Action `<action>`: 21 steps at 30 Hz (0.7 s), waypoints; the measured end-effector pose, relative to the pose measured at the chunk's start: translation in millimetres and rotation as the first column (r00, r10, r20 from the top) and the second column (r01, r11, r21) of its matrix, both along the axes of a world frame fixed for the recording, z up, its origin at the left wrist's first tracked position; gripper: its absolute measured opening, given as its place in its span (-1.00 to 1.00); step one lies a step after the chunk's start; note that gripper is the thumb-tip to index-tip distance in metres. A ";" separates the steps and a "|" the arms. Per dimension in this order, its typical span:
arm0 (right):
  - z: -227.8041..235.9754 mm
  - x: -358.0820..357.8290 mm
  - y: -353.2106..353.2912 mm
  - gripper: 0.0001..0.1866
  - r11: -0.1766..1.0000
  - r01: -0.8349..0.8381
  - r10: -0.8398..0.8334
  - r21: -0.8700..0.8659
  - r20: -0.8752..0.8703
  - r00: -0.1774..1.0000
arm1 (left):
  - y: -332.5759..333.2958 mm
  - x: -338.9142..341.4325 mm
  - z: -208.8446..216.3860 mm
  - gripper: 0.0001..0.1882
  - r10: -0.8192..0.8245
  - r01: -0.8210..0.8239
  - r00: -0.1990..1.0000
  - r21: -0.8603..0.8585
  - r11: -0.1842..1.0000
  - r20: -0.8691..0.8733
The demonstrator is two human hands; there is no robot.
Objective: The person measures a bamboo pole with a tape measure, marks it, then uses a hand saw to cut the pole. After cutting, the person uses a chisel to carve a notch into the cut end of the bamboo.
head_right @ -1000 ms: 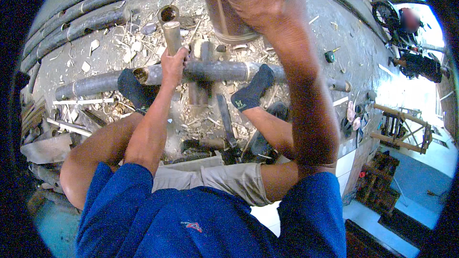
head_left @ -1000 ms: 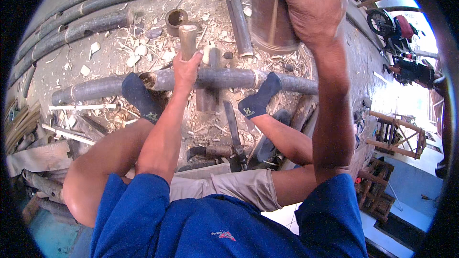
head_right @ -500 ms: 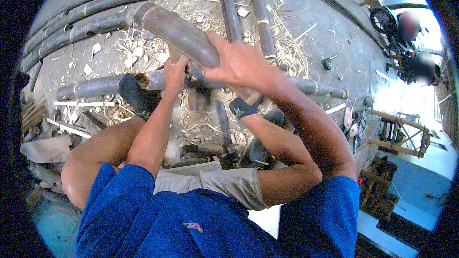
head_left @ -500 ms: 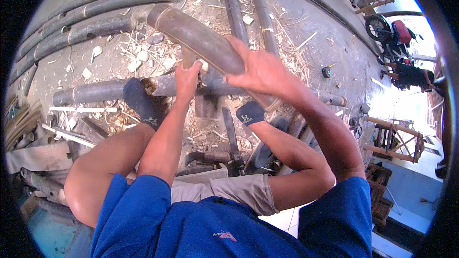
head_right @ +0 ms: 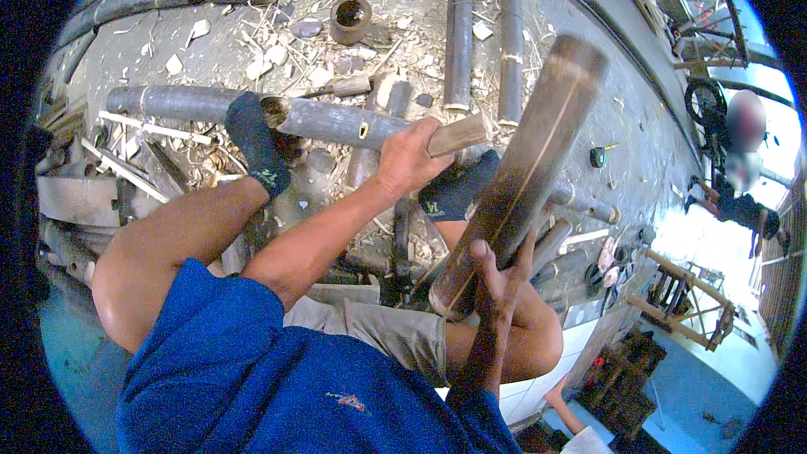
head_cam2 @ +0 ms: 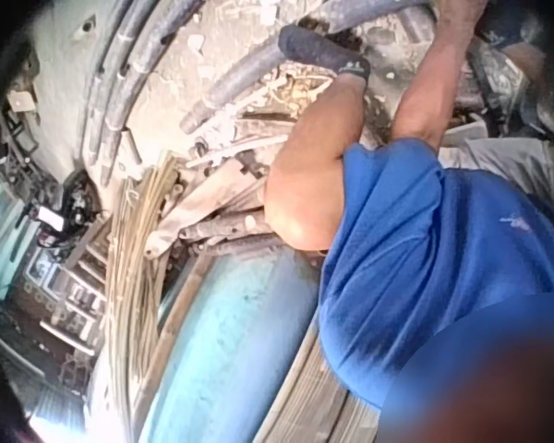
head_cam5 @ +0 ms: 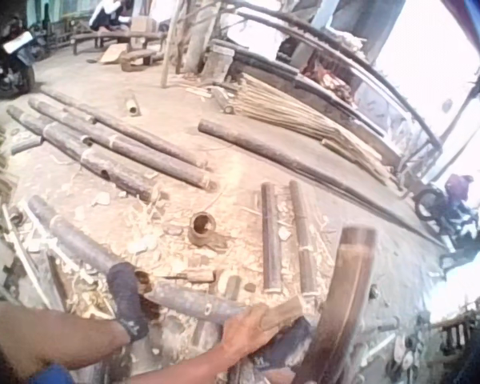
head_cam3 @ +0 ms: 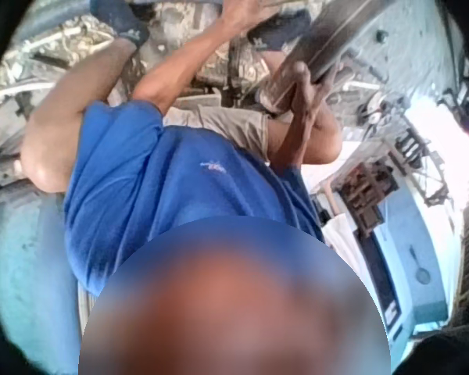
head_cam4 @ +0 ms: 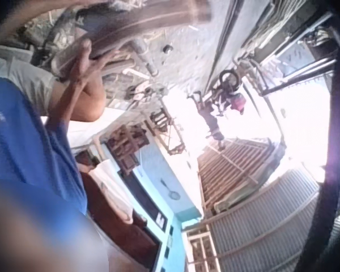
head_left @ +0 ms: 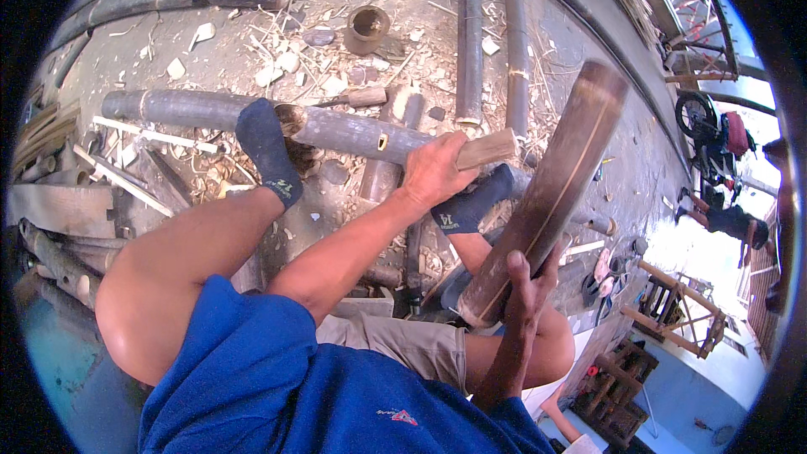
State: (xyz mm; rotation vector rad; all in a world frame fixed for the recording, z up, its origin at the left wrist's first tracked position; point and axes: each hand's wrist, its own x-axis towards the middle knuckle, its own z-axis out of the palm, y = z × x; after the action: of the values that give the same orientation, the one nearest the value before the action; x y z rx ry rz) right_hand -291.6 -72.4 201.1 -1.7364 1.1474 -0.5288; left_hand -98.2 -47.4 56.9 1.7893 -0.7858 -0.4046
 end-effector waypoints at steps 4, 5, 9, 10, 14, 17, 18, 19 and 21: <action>-12.7 -26.9 6.6 0.01 0.989 0.049 -0.049 0.138 -0.001 0.999 | 4.4 16.1 -11.6 -0.48 0.049 -0.050 0.999 0.061 0.997 0.022; -13.1 -27.8 6.2 0.01 0.988 0.078 -0.079 0.133 -0.005 0.997 | 4.2 18.9 -13.8 -0.49 0.057 -0.058 0.998 0.054 0.997 0.017; -5.1 -17.6 -0.6 0.00 0.995 0.044 -0.046 0.089 0.025 0.999 | 2.5 27.2 -19.0 -0.47 0.117 -0.118 0.993 0.014 0.993 0.020; -1.3 -13.2 -3.2 0.00 0.998 0.025 -0.028 0.057 0.042 0.999 | 2.8 29.1 -19.8 -0.48 0.119 -0.119 0.993 -0.006 0.993 0.007; 19.6 7.8 -12.4 0.00 0.993 -0.081 0.085 -0.085 0.048 0.995 | 3.5 36.4 -22.9 -0.52 0.133 -0.139 0.982 -0.035 0.990 -0.135; 34.7 31.2 -15.2 -0.03 0.989 -0.037 0.058 -0.141 0.145 0.988 | 3.0 41.6 -25.2 -0.53 0.171 -0.200 0.947 -0.083 0.976 -0.273; 37.3 40.4 -15.2 -0.04 0.987 0.004 0.038 -0.163 0.257 0.966 | 2.1 44.1 -25.9 -0.53 0.195 -0.244 0.932 -0.132 0.961 -0.306; 38.4 52.0 -18.5 -0.05 0.983 0.009 0.037 -0.181 0.246 0.969 | 2.1 44.9 -26.0 -0.52 0.202 -0.242 0.936 -0.111 0.964 -0.289; 38.4 72.8 -24.1 -0.04 0.913 -0.310 0.263 -0.265 -0.200 0.944 | 1.2 48.2 -26.0 -0.51 0.201 -0.233 0.945 -0.101 0.967 -0.259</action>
State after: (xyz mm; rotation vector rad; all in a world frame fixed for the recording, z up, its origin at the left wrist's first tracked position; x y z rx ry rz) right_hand -218.8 -96.5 239.5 -2.1977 0.9297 -0.3965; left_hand -50.1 -46.2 30.9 1.6436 -0.4242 -0.4106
